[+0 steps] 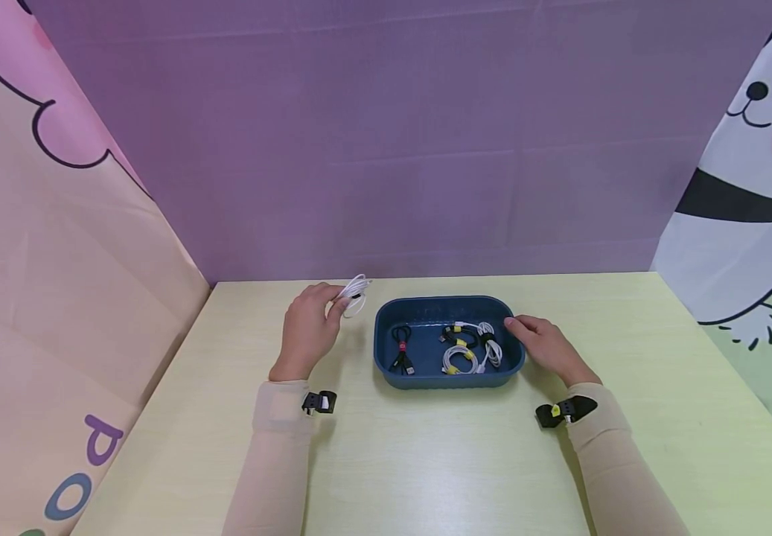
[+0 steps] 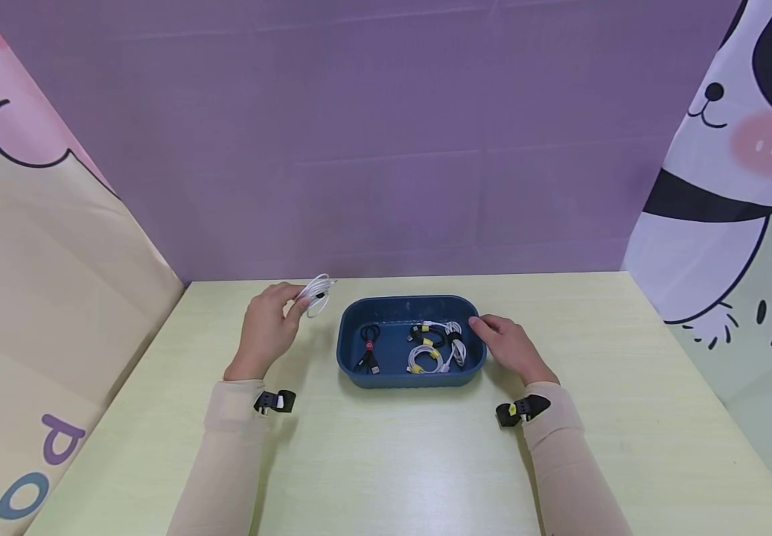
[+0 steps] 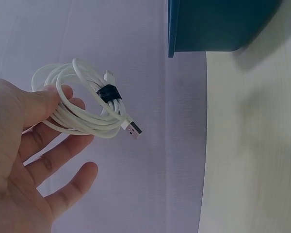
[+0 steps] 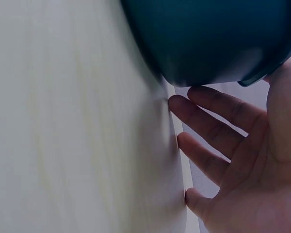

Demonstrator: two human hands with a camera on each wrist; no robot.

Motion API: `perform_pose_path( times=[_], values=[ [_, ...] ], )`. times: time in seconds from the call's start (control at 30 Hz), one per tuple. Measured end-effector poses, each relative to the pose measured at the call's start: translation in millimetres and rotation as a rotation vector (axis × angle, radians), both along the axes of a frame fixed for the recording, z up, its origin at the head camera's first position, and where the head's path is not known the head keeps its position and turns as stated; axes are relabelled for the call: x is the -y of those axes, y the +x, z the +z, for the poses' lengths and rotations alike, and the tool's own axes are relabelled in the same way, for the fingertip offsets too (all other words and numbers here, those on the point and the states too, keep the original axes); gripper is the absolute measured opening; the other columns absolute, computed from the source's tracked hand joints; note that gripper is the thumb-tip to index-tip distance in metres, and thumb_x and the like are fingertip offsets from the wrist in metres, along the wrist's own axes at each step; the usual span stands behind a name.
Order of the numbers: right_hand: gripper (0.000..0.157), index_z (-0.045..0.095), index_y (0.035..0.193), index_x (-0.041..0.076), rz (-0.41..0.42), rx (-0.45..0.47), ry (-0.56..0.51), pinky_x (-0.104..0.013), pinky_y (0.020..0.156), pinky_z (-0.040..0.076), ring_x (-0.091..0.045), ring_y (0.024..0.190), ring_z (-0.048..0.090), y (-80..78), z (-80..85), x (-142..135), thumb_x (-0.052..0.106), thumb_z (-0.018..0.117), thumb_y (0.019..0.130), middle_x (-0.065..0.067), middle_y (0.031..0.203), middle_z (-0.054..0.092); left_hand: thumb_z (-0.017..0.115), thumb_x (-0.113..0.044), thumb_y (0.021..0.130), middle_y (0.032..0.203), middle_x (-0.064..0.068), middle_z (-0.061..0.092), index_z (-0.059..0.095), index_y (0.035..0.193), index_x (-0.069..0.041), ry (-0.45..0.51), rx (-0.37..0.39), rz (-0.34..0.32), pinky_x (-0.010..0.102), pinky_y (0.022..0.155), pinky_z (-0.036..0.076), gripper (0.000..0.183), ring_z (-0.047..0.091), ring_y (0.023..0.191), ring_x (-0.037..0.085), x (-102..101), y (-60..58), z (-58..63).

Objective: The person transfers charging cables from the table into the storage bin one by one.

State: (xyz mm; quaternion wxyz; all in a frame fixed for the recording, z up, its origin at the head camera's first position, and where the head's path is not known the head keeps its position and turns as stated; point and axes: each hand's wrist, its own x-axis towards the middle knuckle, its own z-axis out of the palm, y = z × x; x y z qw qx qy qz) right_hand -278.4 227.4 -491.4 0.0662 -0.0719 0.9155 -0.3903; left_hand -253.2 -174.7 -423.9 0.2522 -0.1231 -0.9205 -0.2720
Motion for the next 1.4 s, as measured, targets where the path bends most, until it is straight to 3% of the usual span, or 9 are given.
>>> perform_pose_path(
  times=[1.4],
  values=[
    [0.067, 0.053, 0.146, 0.001, 0.003, 0.018, 0.0, -0.063, 0.118, 0.03, -0.048, 0.145, 0.041, 0.4, 0.4, 0, 0.053, 0.04, 0.107, -0.025, 0.151, 0.052, 0.069, -0.014, 0.097, 0.099, 0.009, 0.076, 0.076, 0.109, -0.006, -0.016, -0.027, -0.071, 0.047, 0.078, 0.052, 0.016, 0.067, 0.093, 0.028, -12, -0.1, -0.4]
  ],
)
